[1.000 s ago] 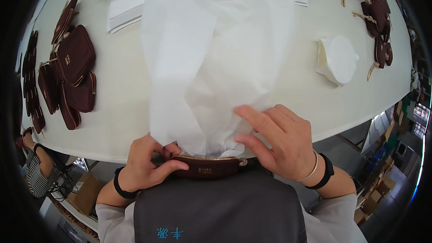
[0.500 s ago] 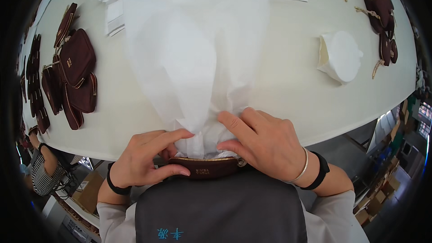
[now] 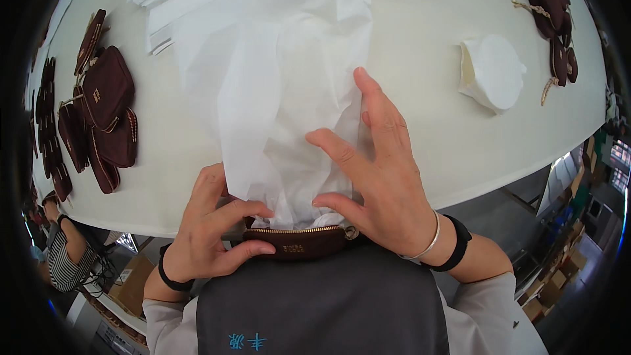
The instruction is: The person repeatedly stuffs white tissue paper into small maroon zippered pouches. They open each pouch, insert the paper, and zip it closed, handling the items one at a time on a white table.
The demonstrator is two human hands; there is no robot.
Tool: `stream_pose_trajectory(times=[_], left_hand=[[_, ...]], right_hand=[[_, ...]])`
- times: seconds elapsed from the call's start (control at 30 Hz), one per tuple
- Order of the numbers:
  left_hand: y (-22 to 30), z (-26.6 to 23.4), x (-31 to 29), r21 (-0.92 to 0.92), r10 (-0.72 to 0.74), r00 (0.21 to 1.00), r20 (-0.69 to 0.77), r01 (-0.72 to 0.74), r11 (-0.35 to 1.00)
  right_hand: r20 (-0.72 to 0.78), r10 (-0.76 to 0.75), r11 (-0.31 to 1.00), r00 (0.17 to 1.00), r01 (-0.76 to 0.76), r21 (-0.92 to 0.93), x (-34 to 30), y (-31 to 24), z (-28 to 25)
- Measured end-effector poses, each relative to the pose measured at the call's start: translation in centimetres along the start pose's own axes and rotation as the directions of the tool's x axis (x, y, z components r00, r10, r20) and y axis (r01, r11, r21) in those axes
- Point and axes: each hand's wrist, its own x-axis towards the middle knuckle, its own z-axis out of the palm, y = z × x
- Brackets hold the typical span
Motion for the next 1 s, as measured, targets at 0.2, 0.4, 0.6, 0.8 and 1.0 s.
stream_pose_trajectory(times=[0.2, 0.4, 0.6, 0.8, 1.0], left_hand=[[-0.3, 0.3, -0.1, -0.099, 0.022, 0.998, 0.066, -0.016, 0.995], [-0.7, 1.7, -2.2, -0.328, -0.176, 0.984, 0.031, 0.176, 0.928], [-0.8, 3.5, -4.2, -0.562, -0.353, 0.927, -0.126, 0.227, 0.795], [-0.5, 2.5, -2.8, -0.278, -0.1, 0.981, -0.169, 0.05, 0.959], [-1.3, 2.4, -2.9, -0.392, -0.248, 0.969, -0.008, 0.225, 0.892]], right_hand=[[0.125, 0.248, 0.698, 0.961, -0.266, 0.665, -0.8, -0.7, 0.6], [0.23, 0.109, 0.952, 0.967, -0.168, 0.257, -0.5, -0.7, -1.3], [0.224, -0.004, 0.7, 0.975, -0.157, 0.697, -2.4, 0.2, -0.4], [0.414, -0.056, 0.754, 0.908, -0.234, 0.614, -0.3, -0.9, 0.3], [0.292, -0.195, 0.88, 0.936, 0.035, 0.473, -4.8, 3.7, 1.9]])
